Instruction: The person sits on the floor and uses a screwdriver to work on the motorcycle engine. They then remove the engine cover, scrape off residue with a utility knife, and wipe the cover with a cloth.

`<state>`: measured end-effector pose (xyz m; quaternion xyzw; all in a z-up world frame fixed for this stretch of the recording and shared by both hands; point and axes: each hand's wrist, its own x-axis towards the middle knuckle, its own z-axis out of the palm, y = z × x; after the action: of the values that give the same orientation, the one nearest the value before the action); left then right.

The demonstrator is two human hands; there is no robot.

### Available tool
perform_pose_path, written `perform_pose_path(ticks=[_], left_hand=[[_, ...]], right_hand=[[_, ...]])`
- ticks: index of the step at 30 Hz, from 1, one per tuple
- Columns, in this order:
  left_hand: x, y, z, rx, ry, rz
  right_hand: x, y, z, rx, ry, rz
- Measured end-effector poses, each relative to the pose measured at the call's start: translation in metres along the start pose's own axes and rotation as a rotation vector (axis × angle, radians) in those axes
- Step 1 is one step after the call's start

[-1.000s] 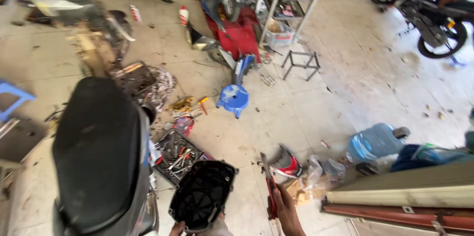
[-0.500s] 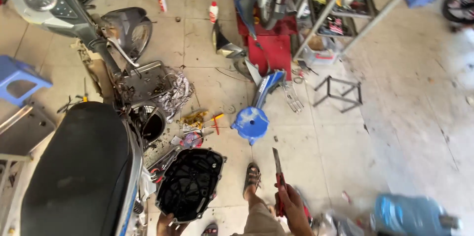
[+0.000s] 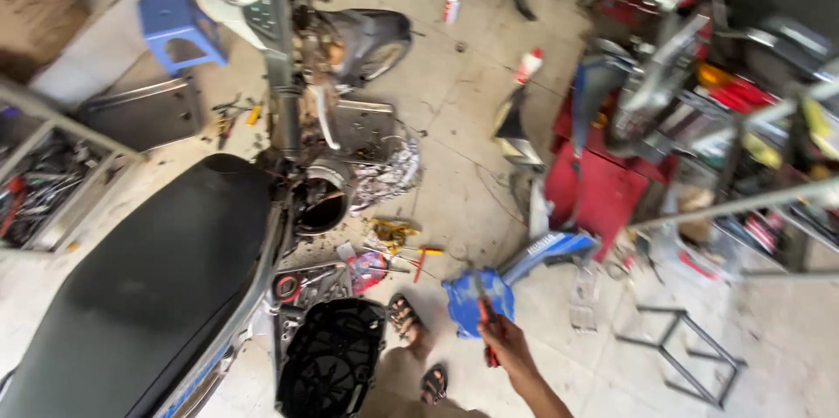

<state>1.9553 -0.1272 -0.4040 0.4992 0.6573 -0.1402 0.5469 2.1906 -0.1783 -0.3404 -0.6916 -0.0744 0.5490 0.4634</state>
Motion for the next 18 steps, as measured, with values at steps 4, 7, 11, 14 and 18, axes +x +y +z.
perform_pose_path(ticks=[4, 7, 11, 14, 18], left_hand=[[0.063, -0.125, -0.031, -0.610, 0.029, -0.023], [0.117, -0.163, -0.059, -1.687, 0.070, 0.006], [0.089, -0.051, -0.082, -1.561, 0.155, 0.207], [0.121, -0.023, -0.074, -1.599, 0.159, 0.177], [0.197, -0.016, -0.039, -1.650, 0.125, 0.184]], right_hand=[[0.050, -0.049, 0.007, 0.066, 0.081, -0.015], [0.073, -0.081, 0.025, 0.163, 0.117, 0.040], [0.116, -0.128, 0.050, 0.110, 0.134, 0.068], [0.171, -0.134, 0.061, -0.003, 0.103, -0.062], [0.252, -0.167, 0.085, -0.410, 0.115, -0.026]])
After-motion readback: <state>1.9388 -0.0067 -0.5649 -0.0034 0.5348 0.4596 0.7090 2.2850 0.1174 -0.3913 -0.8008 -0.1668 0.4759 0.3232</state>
